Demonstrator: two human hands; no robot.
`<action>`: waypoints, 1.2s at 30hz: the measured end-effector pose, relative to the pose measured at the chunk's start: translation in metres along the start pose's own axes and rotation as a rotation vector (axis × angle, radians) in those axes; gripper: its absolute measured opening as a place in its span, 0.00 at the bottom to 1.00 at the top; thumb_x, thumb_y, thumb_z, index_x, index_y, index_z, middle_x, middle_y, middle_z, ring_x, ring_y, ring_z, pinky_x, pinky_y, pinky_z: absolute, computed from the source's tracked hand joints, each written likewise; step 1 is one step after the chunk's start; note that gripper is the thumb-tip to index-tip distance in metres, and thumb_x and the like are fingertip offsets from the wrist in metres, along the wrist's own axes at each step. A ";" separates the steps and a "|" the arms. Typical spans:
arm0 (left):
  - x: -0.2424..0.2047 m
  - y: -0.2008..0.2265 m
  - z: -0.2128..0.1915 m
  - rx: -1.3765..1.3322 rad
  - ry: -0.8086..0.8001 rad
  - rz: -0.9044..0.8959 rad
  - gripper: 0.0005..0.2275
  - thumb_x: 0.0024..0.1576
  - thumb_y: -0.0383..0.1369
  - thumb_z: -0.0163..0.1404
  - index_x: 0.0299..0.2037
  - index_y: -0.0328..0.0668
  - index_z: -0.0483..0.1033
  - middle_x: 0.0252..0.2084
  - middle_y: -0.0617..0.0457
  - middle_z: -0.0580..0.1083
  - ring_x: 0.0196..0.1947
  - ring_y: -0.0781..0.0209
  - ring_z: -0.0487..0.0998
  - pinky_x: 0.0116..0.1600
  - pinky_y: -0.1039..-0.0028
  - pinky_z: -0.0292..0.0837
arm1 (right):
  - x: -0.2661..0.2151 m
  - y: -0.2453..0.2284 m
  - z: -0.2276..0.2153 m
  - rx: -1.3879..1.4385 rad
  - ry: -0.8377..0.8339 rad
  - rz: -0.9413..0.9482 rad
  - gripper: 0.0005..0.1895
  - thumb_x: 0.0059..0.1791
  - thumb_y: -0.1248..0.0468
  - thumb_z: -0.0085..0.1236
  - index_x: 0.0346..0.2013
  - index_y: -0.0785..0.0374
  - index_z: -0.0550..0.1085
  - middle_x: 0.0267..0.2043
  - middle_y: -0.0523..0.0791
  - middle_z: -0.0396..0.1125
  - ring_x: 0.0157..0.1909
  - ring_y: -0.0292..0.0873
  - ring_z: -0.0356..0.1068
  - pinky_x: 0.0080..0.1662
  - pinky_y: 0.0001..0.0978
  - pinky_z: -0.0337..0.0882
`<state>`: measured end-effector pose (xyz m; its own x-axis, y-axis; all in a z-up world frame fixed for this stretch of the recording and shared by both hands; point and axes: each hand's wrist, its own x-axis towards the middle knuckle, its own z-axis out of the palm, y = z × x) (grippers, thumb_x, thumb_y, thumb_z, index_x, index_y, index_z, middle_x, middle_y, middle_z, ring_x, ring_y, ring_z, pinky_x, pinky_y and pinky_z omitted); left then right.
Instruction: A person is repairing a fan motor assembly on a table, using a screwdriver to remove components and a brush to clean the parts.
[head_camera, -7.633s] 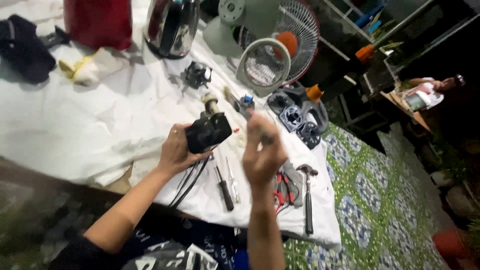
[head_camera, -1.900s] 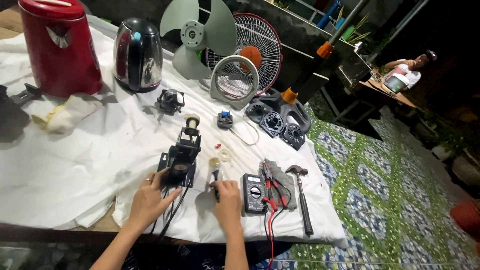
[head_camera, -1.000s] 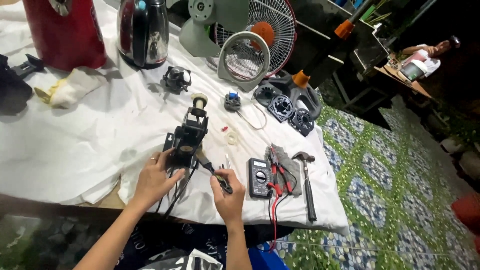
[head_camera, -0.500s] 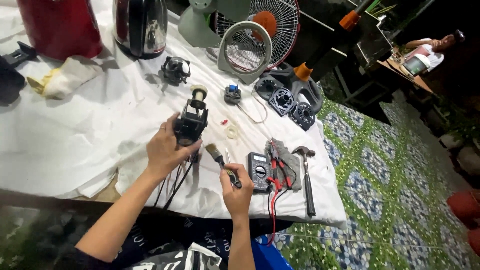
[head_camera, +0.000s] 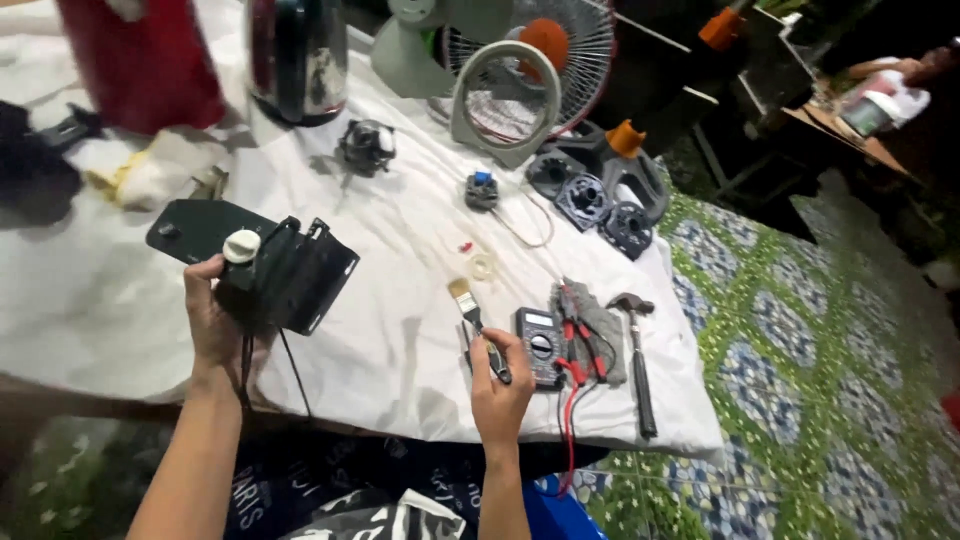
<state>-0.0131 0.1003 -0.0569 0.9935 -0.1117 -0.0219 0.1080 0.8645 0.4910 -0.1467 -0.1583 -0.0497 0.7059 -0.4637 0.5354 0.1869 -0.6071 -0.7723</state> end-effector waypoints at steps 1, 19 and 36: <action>-0.004 0.005 0.000 -0.035 0.059 -0.025 0.16 0.51 0.47 0.51 0.44 0.49 0.76 0.43 0.55 0.77 0.43 0.59 0.78 0.45 0.71 0.76 | -0.001 0.001 0.004 -0.025 -0.017 -0.043 0.07 0.52 0.62 0.56 0.42 0.60 0.76 0.40 0.43 0.73 0.45 0.40 0.74 0.48 0.32 0.72; -0.038 -0.005 0.015 -0.290 0.243 -0.344 0.17 0.51 0.51 0.51 0.45 0.55 0.78 0.45 0.58 0.79 0.46 0.57 0.80 0.52 0.65 0.77 | -0.032 0.063 0.053 -0.567 -0.445 -0.079 0.22 0.55 0.58 0.48 0.63 0.59 0.69 0.64 0.52 0.61 0.67 0.53 0.58 0.64 0.53 0.56; -0.044 -0.011 0.018 -0.242 0.247 -0.305 0.18 0.50 0.49 0.53 0.48 0.57 0.77 0.50 0.56 0.79 0.50 0.57 0.79 0.49 0.64 0.77 | -0.021 0.015 0.025 -0.347 -0.327 -0.219 0.20 0.54 0.56 0.51 0.57 0.62 0.73 0.57 0.50 0.69 0.62 0.50 0.66 0.61 0.46 0.64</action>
<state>-0.0586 0.0872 -0.0461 0.8904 -0.2843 -0.3555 0.3732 0.9030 0.2127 -0.1412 -0.1419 -0.0813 0.8623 -0.1101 0.4943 0.1556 -0.8712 -0.4656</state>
